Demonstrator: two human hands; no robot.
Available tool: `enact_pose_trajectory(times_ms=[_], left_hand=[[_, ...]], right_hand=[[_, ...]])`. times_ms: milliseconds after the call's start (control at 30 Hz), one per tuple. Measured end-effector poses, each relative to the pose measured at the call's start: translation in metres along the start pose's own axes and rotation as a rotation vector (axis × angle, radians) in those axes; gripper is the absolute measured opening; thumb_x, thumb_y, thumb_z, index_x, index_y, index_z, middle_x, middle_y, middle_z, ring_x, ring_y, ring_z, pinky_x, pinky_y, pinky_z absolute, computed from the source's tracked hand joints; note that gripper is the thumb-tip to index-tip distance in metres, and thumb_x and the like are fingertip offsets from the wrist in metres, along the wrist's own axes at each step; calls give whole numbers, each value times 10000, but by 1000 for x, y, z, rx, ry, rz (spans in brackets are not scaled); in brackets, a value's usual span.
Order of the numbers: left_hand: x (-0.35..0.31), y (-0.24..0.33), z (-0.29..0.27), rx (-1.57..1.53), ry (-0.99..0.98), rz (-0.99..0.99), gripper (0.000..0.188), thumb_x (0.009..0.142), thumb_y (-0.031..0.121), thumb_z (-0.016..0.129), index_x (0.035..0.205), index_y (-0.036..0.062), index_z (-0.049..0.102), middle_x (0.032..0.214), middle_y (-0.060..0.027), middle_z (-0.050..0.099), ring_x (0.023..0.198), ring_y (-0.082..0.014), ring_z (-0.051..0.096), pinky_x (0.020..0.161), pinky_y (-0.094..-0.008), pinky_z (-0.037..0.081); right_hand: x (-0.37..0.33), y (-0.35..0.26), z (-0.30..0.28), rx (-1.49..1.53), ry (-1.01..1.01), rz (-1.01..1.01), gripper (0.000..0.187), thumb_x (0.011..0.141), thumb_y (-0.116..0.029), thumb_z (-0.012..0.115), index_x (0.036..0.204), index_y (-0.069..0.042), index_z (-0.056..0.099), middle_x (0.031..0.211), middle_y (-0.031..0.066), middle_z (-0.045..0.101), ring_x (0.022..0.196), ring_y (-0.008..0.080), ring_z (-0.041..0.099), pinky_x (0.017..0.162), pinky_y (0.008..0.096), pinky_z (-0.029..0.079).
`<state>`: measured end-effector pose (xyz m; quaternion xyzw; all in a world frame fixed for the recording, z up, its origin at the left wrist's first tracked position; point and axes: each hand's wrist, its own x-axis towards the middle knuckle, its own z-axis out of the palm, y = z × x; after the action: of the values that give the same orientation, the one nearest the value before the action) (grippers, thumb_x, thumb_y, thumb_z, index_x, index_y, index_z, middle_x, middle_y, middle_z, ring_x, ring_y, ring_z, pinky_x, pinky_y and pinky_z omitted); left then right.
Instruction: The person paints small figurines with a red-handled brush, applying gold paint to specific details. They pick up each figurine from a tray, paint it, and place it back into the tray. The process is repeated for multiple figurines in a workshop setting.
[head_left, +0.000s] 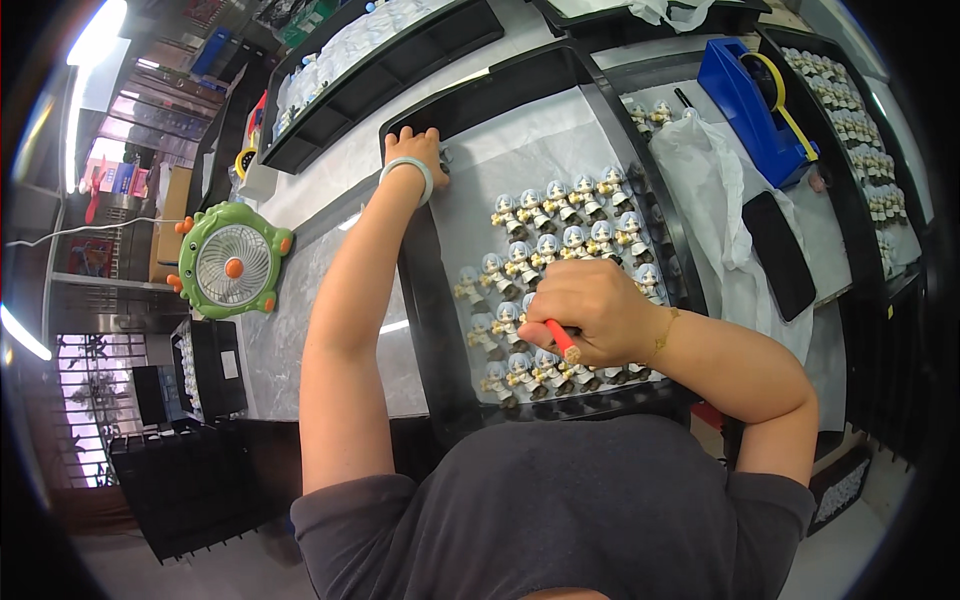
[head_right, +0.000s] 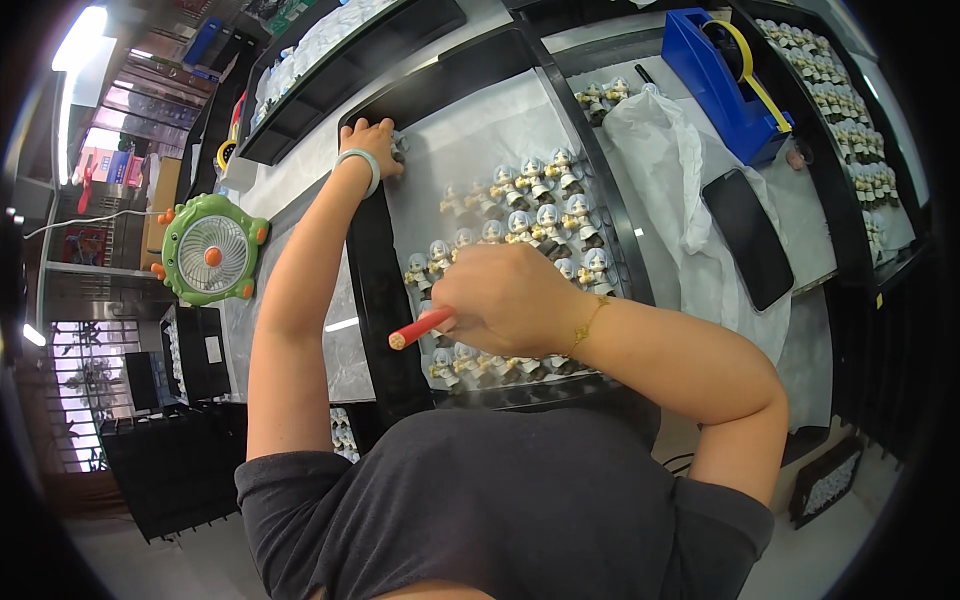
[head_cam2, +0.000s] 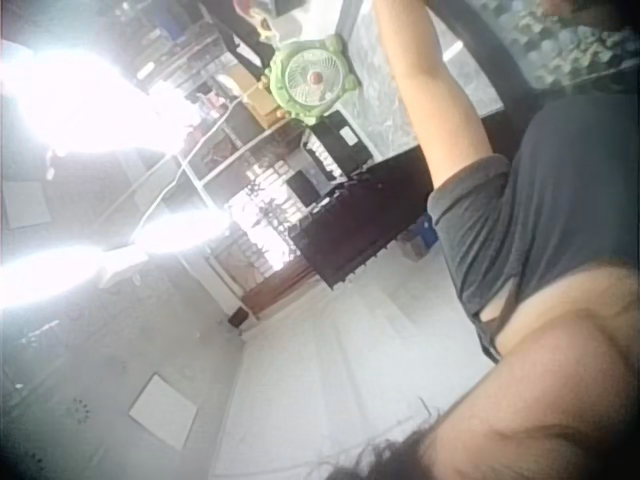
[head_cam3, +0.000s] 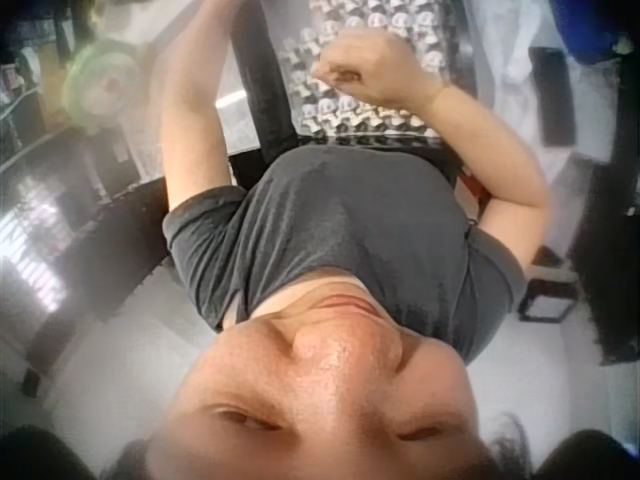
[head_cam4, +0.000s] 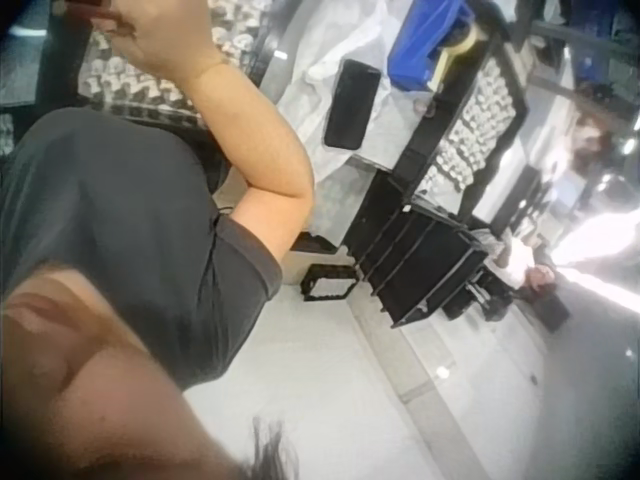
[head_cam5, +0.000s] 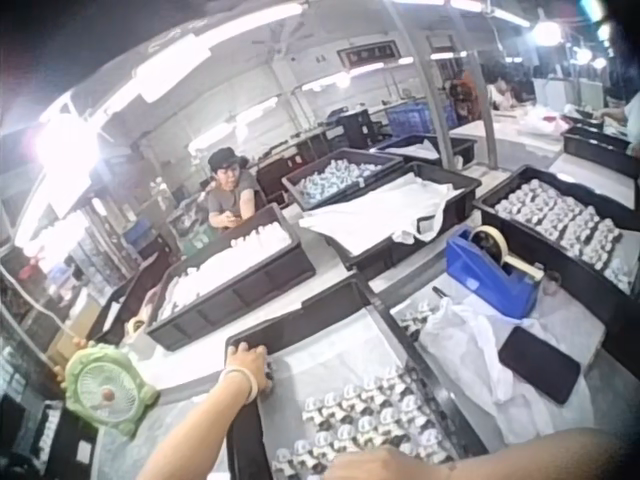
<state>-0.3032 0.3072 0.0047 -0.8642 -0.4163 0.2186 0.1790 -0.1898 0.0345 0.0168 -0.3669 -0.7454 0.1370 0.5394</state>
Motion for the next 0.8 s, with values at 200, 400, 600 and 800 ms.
enact_pose_trajectory(times_ms=[200,400,600,800], left_hand=[[2,1,11,101,80,-54,529,583,302,682,1037,109,493,1045,-53,549,1040,-230,423,848,-375,303],[-14,18,17,78,344,-42,472,632,274,646,1053,125,493,1065,-63,522,1053,-239,414,866,-397,299],[-51,68,19,-458,-27,405,304,766,226,504,1039,91,508,1025,-118,533,926,-289,524,812,-412,405],[-34,49,52,-639,-2,448,249,805,127,462,1048,104,510,1004,-158,522,916,-321,531,813,-348,419]], right_hand=[[0,-3,1,-34,-48,-35,192,709,-182,646,608,-91,510,548,19,461,497,198,439,442,301,365],[0,-2,2,-6,-5,-71,163,700,-166,652,627,-88,529,556,19,468,505,195,454,433,304,366],[3,-1,-5,-34,-65,-10,135,699,-127,641,628,-77,538,570,35,502,505,207,464,444,308,377],[6,-2,-5,43,-4,36,146,724,-145,617,623,-76,537,561,36,494,506,216,469,472,308,380]])
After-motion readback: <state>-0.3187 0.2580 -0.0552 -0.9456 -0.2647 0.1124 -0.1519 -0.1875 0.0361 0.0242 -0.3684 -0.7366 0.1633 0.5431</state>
